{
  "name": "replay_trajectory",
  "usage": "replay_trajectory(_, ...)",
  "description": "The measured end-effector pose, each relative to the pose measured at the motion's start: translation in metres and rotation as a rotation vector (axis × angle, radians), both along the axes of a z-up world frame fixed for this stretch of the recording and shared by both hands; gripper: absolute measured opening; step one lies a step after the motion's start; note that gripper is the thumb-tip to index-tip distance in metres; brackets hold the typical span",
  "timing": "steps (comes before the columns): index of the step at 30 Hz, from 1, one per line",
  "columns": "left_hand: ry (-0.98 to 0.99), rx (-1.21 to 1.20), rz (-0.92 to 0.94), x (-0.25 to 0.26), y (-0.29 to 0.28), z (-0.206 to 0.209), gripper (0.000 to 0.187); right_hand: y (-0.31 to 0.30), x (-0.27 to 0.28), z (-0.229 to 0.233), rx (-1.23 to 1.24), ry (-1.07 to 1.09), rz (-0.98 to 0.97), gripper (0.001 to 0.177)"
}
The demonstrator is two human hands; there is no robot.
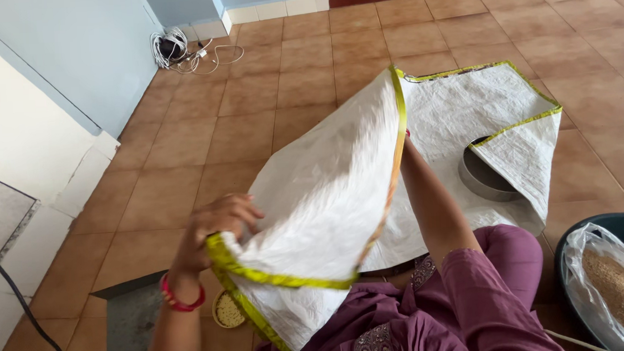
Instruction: The person sits on the floor and sifts grains using a metal tray, shaking it to separate chaff. She then folds a cloth, scoops grains from a plastic bag into a clear container, and places the bag aside.
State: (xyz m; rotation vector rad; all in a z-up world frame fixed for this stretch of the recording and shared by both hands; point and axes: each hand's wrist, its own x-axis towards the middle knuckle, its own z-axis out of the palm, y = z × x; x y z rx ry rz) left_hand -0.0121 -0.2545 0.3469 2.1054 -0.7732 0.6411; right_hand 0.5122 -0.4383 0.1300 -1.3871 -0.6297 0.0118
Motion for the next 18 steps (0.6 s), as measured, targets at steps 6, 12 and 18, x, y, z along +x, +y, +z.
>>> replay_trajectory(6,-0.054,-0.195,0.408,-0.029,0.032,-0.006,0.049,-0.020,0.018,0.021,0.244,0.148,-0.046,0.019)
replay_trajectory(12,-0.307,-0.217,0.890,-0.033,0.082,-0.011,0.023,-0.059,0.005,0.044,-0.656,-0.649,-0.521,0.007)
replay_trajectory(18,-0.403,-0.111,1.084,-0.011,0.096,0.007,0.014,-0.081,-0.033,0.084,-0.494,-0.687,-0.534,0.018)
